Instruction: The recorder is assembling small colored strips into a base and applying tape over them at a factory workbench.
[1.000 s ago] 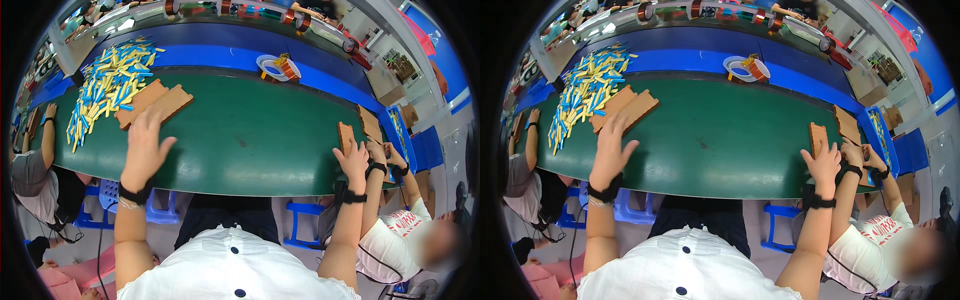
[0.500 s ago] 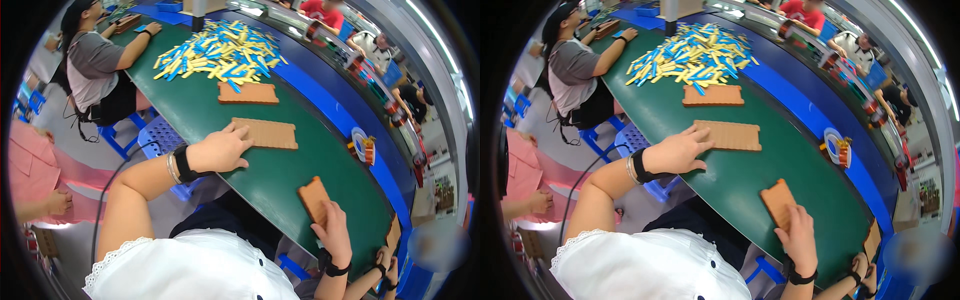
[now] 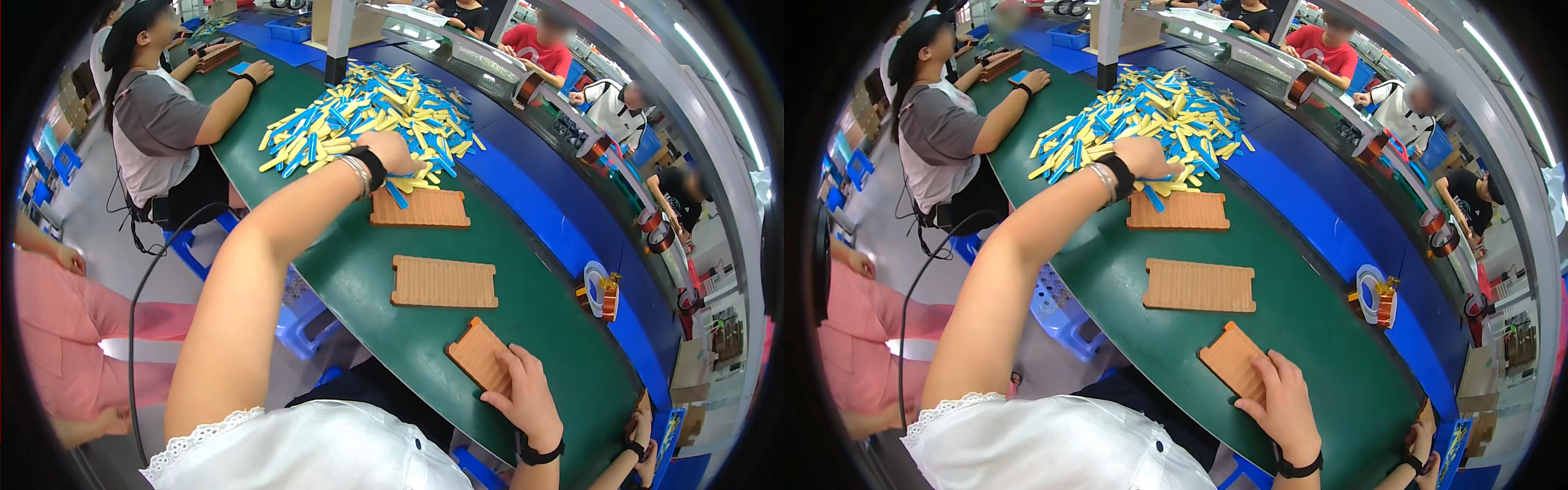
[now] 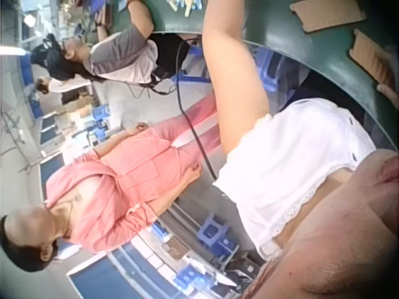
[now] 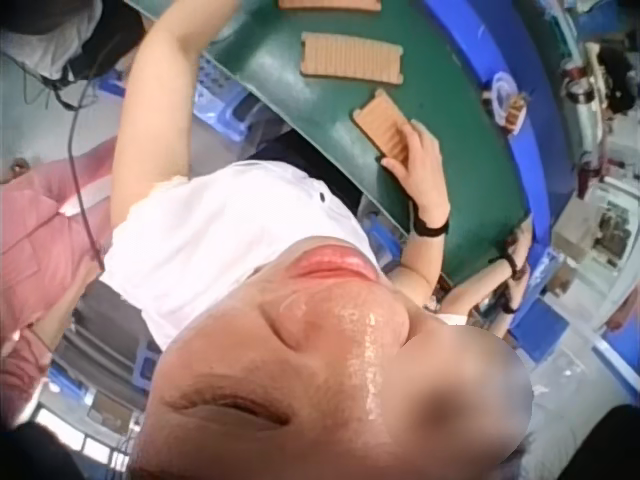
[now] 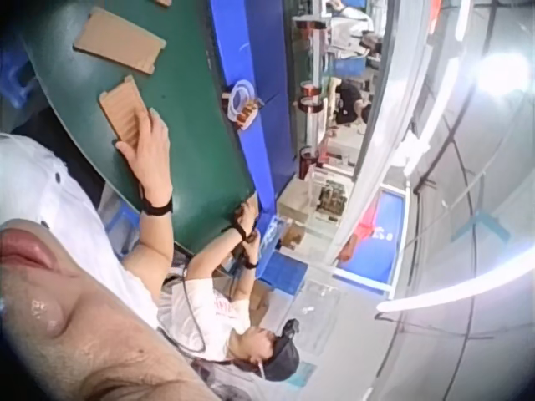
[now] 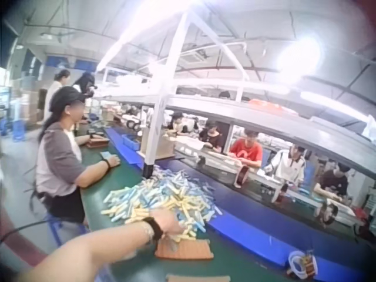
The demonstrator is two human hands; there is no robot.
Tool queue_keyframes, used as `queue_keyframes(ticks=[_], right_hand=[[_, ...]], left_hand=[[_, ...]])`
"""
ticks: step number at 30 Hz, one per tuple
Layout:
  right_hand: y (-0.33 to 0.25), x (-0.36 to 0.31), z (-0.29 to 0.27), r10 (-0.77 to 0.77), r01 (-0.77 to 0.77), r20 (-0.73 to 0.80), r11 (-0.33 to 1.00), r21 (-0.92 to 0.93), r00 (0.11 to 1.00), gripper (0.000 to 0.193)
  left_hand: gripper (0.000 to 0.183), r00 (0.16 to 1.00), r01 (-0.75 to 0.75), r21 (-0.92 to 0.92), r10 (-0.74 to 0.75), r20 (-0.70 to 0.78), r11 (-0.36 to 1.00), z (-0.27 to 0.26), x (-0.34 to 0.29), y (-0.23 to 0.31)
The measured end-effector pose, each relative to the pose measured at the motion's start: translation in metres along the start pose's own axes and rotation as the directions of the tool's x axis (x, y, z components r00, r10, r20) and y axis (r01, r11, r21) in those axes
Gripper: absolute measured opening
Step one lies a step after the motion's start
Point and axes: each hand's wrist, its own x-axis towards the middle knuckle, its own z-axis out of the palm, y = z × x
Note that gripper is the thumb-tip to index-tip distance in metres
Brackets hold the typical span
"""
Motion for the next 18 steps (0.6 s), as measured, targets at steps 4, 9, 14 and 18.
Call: queue_keyframes(ticks=[4, 9, 14, 18], right_hand=[[-0.003, 0.001, 0.002, 0.035, -0.035, -0.019, 0.999, 0.002, 0.999, 0.073], [-0.002, 0.005, 0.001, 0.054, -0.054, -0.028, 0.998, 0.023, 0.998, 0.072], [0.001, 0.006, 0.005, 0.029, -0.028, -0.030, 0.999, 0.016, 0.999, 0.075], [-0.012, 0.002, -0.004, 0.039, -0.038, -0.009, 0.999, 0.036, 0.999, 0.074]], left_hand=[[0.073, 0.981, 0.012, 0.088, -0.029, 0.192, 0.996, 0.009, 0.032, 0.010], [0.058, 0.939, -0.229, -0.114, 0.250, 0.236, 0.967, 0.012, 0.050, -0.012], [0.045, 0.893, -0.416, -0.100, 0.426, 0.146, 0.904, 0.024, 0.052, -0.027], [0.038, 0.926, -0.354, -0.175, 0.370, 0.071, 0.919, 0.025, 0.042, -0.020]])
